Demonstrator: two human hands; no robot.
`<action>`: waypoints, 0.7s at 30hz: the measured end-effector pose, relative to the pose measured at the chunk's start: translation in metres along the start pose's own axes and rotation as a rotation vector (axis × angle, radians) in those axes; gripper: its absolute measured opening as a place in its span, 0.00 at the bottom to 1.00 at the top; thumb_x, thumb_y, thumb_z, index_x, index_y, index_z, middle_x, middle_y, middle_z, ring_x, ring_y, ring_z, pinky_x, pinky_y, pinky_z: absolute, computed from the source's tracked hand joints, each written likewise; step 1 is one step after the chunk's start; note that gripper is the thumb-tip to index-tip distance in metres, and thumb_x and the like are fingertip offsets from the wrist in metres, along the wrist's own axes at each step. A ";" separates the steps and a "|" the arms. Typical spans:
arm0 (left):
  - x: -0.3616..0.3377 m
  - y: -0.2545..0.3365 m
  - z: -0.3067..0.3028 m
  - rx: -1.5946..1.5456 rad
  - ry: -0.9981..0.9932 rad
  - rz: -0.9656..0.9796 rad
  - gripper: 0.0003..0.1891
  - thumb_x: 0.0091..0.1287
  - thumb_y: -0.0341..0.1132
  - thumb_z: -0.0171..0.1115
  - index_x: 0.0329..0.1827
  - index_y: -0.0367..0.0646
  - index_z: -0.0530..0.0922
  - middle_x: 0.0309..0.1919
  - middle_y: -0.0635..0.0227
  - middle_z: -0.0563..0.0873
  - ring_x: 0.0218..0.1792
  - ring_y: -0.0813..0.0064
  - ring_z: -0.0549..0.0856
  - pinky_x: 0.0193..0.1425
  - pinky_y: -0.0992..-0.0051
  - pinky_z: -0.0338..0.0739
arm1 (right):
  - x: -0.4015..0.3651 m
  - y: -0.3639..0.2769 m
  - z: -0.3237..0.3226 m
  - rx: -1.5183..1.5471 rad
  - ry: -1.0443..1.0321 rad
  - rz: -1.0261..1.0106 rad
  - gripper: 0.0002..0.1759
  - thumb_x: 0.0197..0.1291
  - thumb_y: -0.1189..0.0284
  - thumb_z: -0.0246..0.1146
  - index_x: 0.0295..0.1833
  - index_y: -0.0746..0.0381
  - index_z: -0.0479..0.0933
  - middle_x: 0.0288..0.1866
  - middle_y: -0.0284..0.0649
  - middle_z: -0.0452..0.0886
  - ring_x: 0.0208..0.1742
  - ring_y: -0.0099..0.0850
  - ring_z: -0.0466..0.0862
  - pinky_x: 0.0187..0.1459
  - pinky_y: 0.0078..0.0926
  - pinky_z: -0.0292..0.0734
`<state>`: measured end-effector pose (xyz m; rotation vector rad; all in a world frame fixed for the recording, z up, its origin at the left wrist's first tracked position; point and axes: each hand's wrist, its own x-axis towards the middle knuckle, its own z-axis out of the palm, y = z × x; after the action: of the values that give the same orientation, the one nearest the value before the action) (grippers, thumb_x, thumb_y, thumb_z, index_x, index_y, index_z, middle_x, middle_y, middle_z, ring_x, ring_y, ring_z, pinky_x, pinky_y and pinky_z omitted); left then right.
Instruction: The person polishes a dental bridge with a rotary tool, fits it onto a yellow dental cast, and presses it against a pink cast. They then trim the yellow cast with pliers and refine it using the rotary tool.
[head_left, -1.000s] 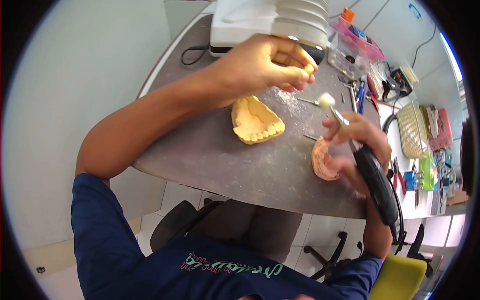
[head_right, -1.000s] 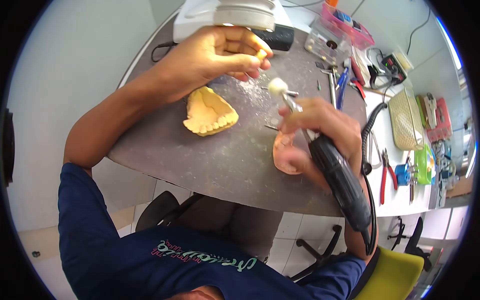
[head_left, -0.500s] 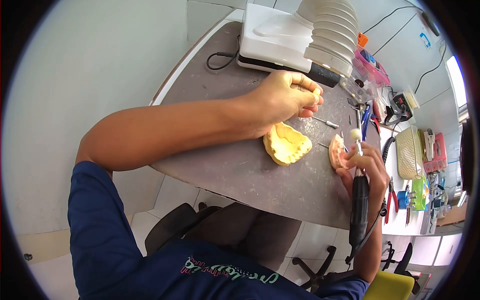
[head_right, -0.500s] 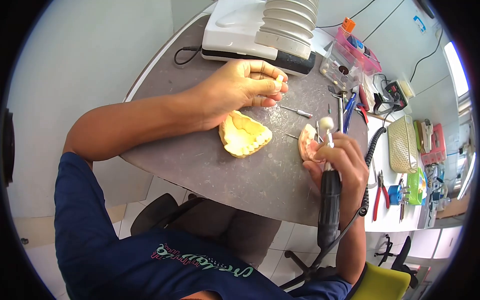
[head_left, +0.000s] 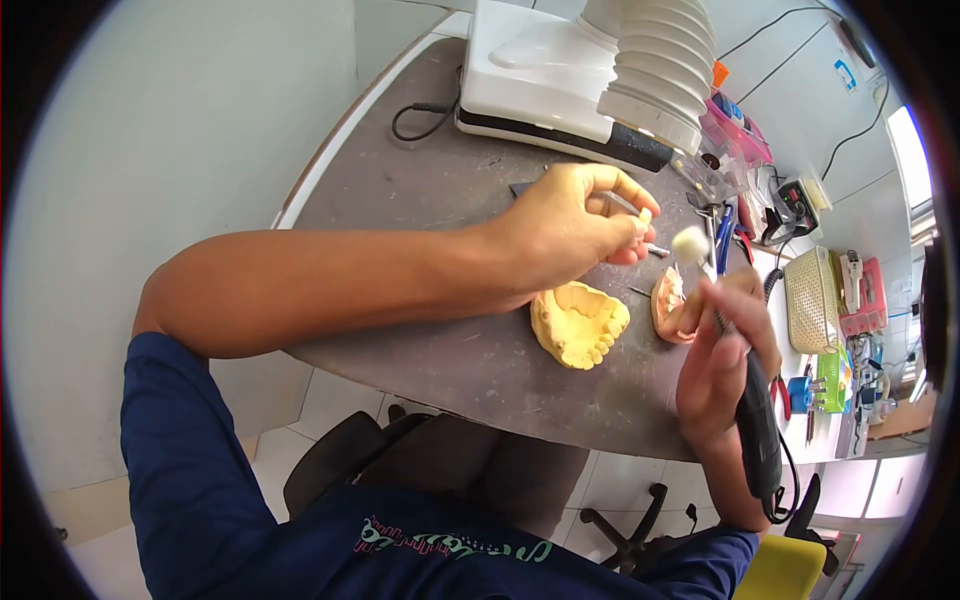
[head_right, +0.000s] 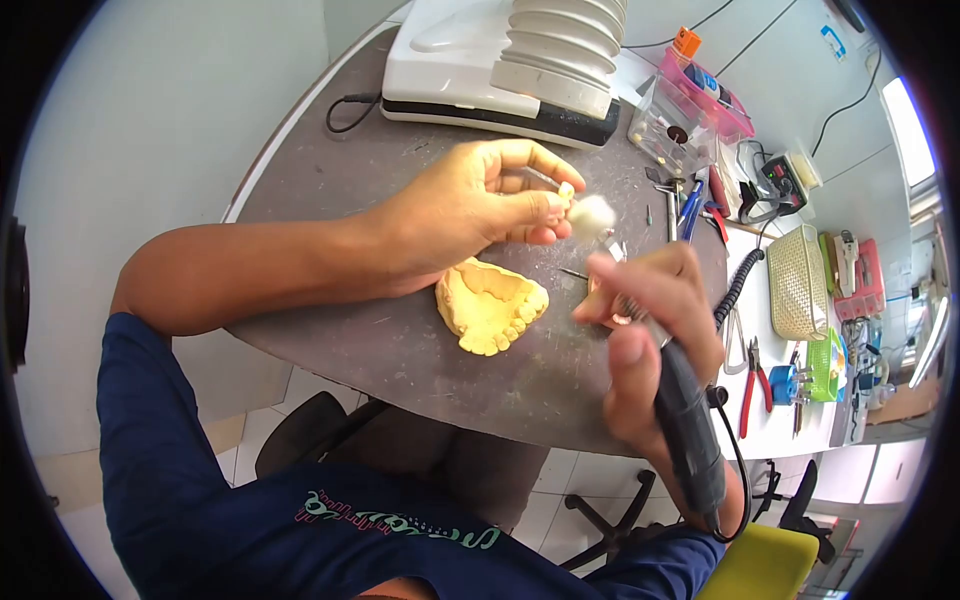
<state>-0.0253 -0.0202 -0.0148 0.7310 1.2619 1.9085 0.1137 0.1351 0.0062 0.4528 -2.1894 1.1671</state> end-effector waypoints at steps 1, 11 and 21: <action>0.003 -0.002 -0.002 -0.006 -0.003 -0.010 0.14 0.71 0.32 0.63 0.56 0.35 0.76 0.47 0.62 0.85 0.47 0.79 0.84 0.56 0.80 0.81 | -0.001 -0.002 0.002 -0.001 0.001 0.011 0.26 0.71 0.52 0.56 0.54 0.65 0.82 0.31 0.40 0.77 0.35 0.28 0.77 0.38 0.25 0.72; 0.006 -0.005 -0.008 0.032 -0.072 -0.016 0.17 0.73 0.31 0.62 0.61 0.31 0.76 0.51 0.61 0.85 0.51 0.76 0.85 0.60 0.79 0.81 | 0.020 0.026 -0.026 -0.396 -0.091 -0.054 0.17 0.61 0.71 0.62 0.54 0.66 0.81 0.34 0.42 0.82 0.34 0.28 0.81 0.40 0.26 0.76; 0.006 -0.001 -0.008 0.055 -0.112 -0.067 0.19 0.73 0.32 0.62 0.61 0.30 0.76 0.53 0.58 0.84 0.53 0.74 0.85 0.61 0.78 0.80 | 0.012 0.050 -0.015 -0.244 -0.022 -0.100 0.17 0.45 0.79 0.73 0.40 0.67 0.76 0.36 0.46 0.85 0.37 0.32 0.87 0.42 0.25 0.80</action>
<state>-0.0347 -0.0191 -0.0180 0.8026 1.2574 1.7608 0.0821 0.1746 -0.0103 0.4655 -2.2631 0.8328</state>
